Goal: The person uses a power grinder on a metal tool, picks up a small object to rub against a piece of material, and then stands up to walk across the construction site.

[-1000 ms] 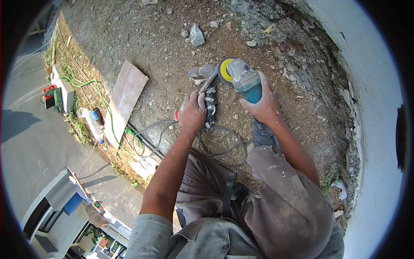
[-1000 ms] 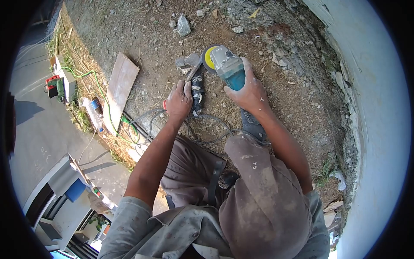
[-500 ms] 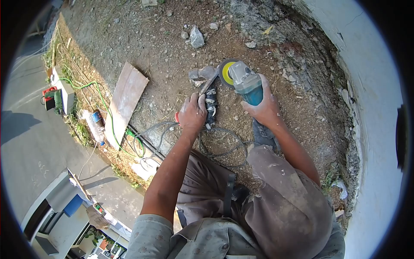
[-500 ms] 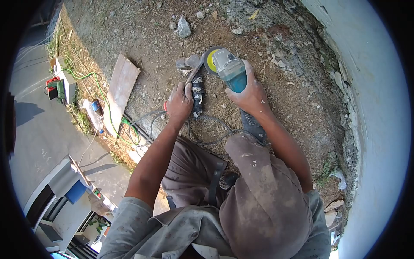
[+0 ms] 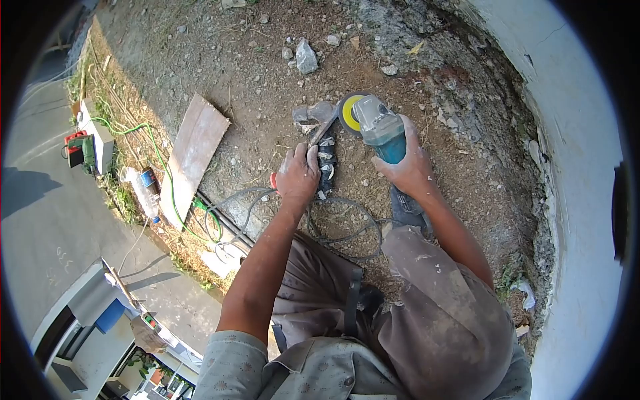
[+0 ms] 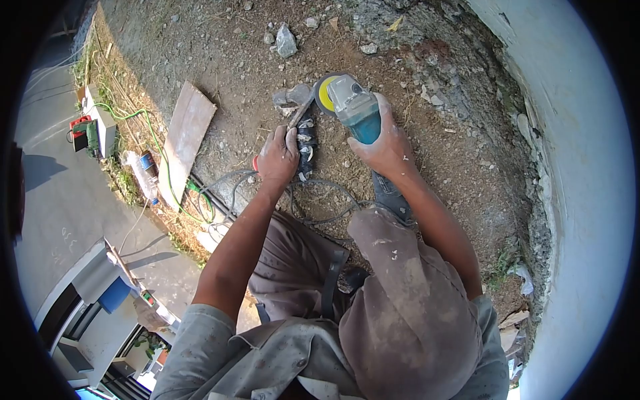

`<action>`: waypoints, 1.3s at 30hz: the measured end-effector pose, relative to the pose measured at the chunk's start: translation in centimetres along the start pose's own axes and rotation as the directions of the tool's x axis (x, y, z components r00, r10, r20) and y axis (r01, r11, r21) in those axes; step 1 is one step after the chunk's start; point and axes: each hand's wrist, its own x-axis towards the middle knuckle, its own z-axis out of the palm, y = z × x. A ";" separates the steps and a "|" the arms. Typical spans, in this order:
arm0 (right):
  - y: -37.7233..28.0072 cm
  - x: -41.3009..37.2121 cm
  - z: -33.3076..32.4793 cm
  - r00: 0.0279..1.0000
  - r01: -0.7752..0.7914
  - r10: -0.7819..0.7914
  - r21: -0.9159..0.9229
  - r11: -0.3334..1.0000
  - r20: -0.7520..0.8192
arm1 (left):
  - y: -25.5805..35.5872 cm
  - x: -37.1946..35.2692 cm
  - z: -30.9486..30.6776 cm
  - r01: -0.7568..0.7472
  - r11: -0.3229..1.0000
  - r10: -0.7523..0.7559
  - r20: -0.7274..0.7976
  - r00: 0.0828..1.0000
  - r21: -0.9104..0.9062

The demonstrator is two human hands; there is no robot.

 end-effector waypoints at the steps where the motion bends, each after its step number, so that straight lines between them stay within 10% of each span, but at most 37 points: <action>1: 0.0 0.0 0.1 1.000 -0.004 0.004 -0.002 1.000 -0.004 | -0.1 -0.1 0.1 -0.005 1.000 0.005 0.002 1.000 0.000; 39: 1.0 -0.8 0.1 1.000 0.012 -0.012 0.002 1.000 -0.011 | -0.5 0.9 -1.1 0.032 0.999 -0.034 0.170 0.985 0.010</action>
